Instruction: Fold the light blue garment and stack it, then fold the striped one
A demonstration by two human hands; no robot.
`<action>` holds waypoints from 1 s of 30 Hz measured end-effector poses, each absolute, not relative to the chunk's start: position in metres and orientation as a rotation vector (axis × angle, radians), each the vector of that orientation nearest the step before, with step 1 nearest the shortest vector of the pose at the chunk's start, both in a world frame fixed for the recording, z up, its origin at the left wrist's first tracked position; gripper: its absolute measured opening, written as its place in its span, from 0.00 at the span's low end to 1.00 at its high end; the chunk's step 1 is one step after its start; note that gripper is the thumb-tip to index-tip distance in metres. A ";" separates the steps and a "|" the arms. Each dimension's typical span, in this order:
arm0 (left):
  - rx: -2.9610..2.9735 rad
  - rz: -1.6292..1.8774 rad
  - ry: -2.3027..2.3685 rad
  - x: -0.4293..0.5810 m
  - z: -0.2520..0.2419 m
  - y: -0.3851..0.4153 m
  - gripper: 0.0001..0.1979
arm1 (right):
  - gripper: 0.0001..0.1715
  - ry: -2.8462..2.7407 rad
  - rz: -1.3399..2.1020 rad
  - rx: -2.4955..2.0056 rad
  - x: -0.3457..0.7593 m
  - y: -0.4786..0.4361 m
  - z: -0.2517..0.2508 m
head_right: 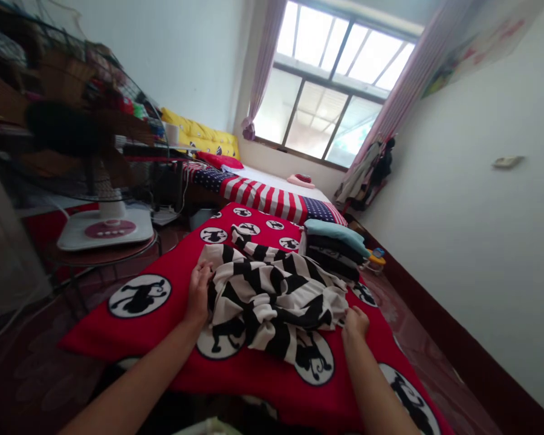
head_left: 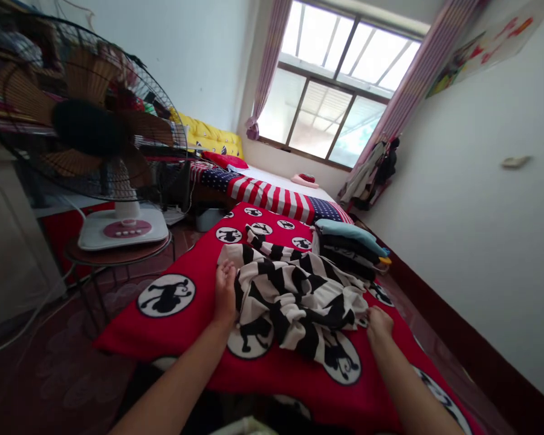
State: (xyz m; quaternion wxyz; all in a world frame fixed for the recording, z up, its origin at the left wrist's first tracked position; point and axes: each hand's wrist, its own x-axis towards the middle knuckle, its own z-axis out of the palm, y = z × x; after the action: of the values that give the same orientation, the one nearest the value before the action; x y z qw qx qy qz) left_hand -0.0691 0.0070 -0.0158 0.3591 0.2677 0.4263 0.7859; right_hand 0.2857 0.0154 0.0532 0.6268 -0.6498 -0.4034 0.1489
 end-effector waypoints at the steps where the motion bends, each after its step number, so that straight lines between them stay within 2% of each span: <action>1: 0.728 2.016 1.113 -0.068 -0.015 0.006 0.23 | 0.21 -0.875 0.329 -1.506 0.286 0.011 0.042; 4: 0.915 1.971 1.185 -0.065 -0.014 0.001 0.29 | 0.24 -0.965 0.340 -1.473 0.269 -0.004 0.027; 8: 1.316 1.924 1.308 -0.059 -0.014 -0.005 0.34 | 0.28 -1.744 0.429 -1.260 0.218 -0.039 0.031; 12: 1.664 1.657 1.265 -0.070 0.001 -0.007 0.22 | 0.48 -2.374 0.315 -1.173 0.182 -0.066 0.034; 13: 1.735 1.575 1.236 -0.078 0.008 -0.007 0.19 | 0.47 -2.425 0.311 -1.200 0.180 -0.069 0.035; 15: 1.867 1.475 1.224 -0.100 0.024 -0.006 0.14 | 0.36 -2.441 0.388 -1.229 0.182 -0.069 0.039; 17: 1.975 1.470 1.300 -0.124 0.040 -0.005 0.13 | 0.24 -2.378 0.508 -1.201 0.191 -0.064 0.043; 19: 2.084 1.398 1.396 -0.144 0.049 -0.005 0.13 | 0.19 -2.266 0.560 -1.177 0.204 -0.057 0.044; 22: 2.243 0.870 1.428 -0.161 0.054 -0.006 0.14 | 0.12 -2.066 0.419 -1.259 0.226 -0.043 0.038; 24: 2.234 0.512 1.413 -0.165 0.058 -0.008 0.16 | 0.12 -1.960 0.269 -1.374 0.238 -0.034 0.033; 26: 2.202 0.326 1.375 -0.164 0.068 -0.008 0.15 | 0.17 -1.888 0.129 -1.516 0.248 -0.027 0.031; 30: 2.214 0.280 1.298 -0.156 0.100 -0.002 0.11 | 0.25 -1.829 -0.047 -1.790 0.255 -0.015 0.029</action>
State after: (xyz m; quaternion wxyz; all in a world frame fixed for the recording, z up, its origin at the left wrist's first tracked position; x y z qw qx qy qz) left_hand -0.1557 -0.0019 0.1004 0.2763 0.8241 0.4833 0.1044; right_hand 0.2554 -0.0147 0.0285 0.2871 -0.6700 -0.6844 -0.0175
